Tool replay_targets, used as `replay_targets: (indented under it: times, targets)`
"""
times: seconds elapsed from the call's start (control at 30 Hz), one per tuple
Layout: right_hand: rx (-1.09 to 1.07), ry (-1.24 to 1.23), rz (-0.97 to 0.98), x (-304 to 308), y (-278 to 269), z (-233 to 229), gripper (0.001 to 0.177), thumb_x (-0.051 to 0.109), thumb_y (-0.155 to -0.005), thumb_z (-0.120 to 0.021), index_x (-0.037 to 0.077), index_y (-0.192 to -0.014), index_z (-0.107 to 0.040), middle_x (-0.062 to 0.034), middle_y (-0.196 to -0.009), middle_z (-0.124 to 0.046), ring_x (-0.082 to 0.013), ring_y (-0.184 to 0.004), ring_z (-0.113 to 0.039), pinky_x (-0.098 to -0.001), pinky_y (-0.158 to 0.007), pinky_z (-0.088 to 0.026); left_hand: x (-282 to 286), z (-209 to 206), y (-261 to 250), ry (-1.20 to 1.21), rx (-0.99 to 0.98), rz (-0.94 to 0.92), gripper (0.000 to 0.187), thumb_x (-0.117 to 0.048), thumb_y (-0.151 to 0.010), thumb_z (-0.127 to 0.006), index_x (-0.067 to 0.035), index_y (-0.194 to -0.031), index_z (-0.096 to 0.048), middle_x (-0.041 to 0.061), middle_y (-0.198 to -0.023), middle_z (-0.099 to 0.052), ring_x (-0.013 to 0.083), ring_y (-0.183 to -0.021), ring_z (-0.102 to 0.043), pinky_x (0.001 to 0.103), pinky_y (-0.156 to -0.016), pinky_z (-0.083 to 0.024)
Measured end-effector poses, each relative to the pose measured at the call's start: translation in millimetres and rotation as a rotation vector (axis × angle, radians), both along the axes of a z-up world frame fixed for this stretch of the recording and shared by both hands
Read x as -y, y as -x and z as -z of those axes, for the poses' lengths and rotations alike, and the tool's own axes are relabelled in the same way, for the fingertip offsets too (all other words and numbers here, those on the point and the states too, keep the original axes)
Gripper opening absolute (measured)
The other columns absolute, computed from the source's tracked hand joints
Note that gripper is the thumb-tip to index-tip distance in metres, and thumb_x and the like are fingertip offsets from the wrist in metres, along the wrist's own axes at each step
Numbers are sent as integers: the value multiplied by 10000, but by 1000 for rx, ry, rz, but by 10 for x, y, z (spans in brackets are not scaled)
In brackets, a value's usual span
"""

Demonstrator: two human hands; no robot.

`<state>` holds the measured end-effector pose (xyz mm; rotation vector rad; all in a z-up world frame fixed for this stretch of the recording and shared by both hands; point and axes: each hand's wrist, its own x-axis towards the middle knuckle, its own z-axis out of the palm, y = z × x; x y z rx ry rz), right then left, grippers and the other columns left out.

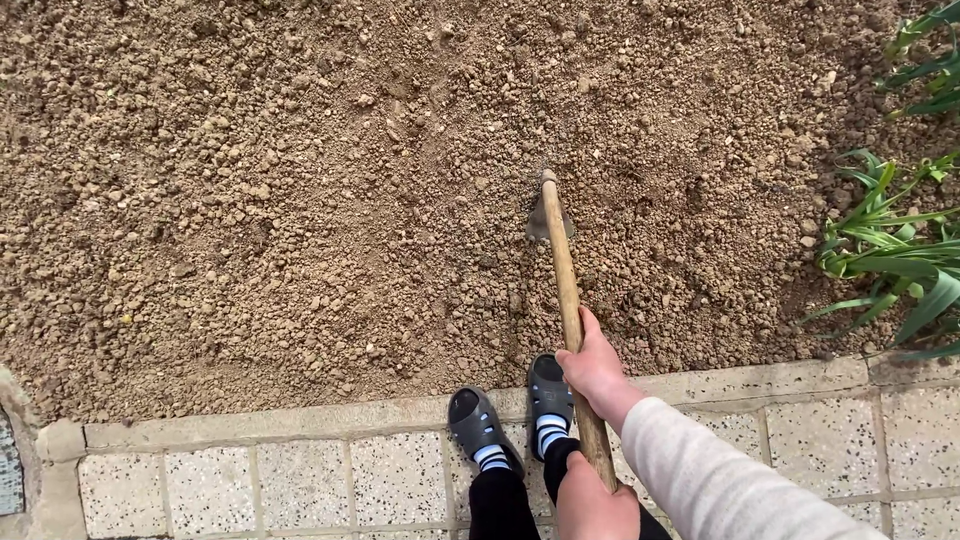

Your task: The person uses a wooden-handled rake to smooth and level a patch of loose, brown soil in a garden bed. They repeatedly drag the rake tines across the ground to break up clumps and create a flat surface, working near a tiled walkway and some green plants.

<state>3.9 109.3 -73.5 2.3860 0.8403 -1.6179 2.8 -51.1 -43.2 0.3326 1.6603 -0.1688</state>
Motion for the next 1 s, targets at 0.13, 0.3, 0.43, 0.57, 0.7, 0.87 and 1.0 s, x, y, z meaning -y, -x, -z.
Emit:
replay_targets:
  times: [0.13,0.3,0.43,0.57,0.7,0.87,1.0]
  targets:
    - [19,-20,-29,49,-45,119,828,35,-937,-629,334,-1613,-255,-138,-1039,-679,-254,-612,-610,-396,-573,-538,-1,-23,35,-18,-9,20,281,-251,-841,-657,-162,-1061,-507,84,-1066,-721,349,-1053,-685,454,-923,-533]
    - [-32,-43,66,-185,9,-279,835,-7,-950,-598,328,-1626,-240,-153,-1121,-639,-219,-664,-551,-355,-566,-505,-222,-215,49,-37,9,25,304,-227,-869,-638,-167,-1138,-510,59,-1098,-727,303,-1074,-694,399,-961,-535]
    - [-66,-187,93,-264,-141,-267,803,-8,-918,-600,291,-1598,-294,-146,-1057,-615,-219,-639,-540,-356,-535,-495,-329,-328,23,-113,3,82,427,-234,-856,-650,-160,-1242,-482,80,-1079,-721,342,-1057,-686,458,-914,-532]
    - [-43,-221,127,-314,-169,-462,838,-13,-913,-588,327,-1614,-279,-137,-1162,-603,-229,-723,-532,-378,-622,-475,-275,-296,-50,-139,-2,144,346,-274,-879,-665,-179,-1139,-457,69,-1018,-704,331,-1001,-684,473,-855,-536]
    - [-38,-195,155,-281,-153,-613,823,-25,-947,-565,304,-1625,-234,-143,-1168,-614,-218,-726,-535,-359,-604,-471,-190,-245,-76,-115,21,168,382,-278,-873,-662,-184,-1182,-458,58,-1049,-702,321,-1031,-677,461,-885,-531]
    - [45,-92,81,-3,-218,-405,846,-5,-946,-588,319,-1638,-223,-146,-1284,-613,-240,-861,-587,-394,-730,-502,120,-26,-178,-58,40,175,368,-324,-864,-658,-181,-1140,-462,55,-1041,-695,325,-1012,-683,458,-883,-533]
    - [56,-48,18,309,-336,47,847,34,-923,-612,333,-1625,-243,-171,-1137,-669,-277,-790,-599,-407,-694,-508,467,321,-304,29,22,175,477,-343,-815,-674,-172,-1202,-455,70,-1084,-694,333,-1075,-676,435,-955,-531]
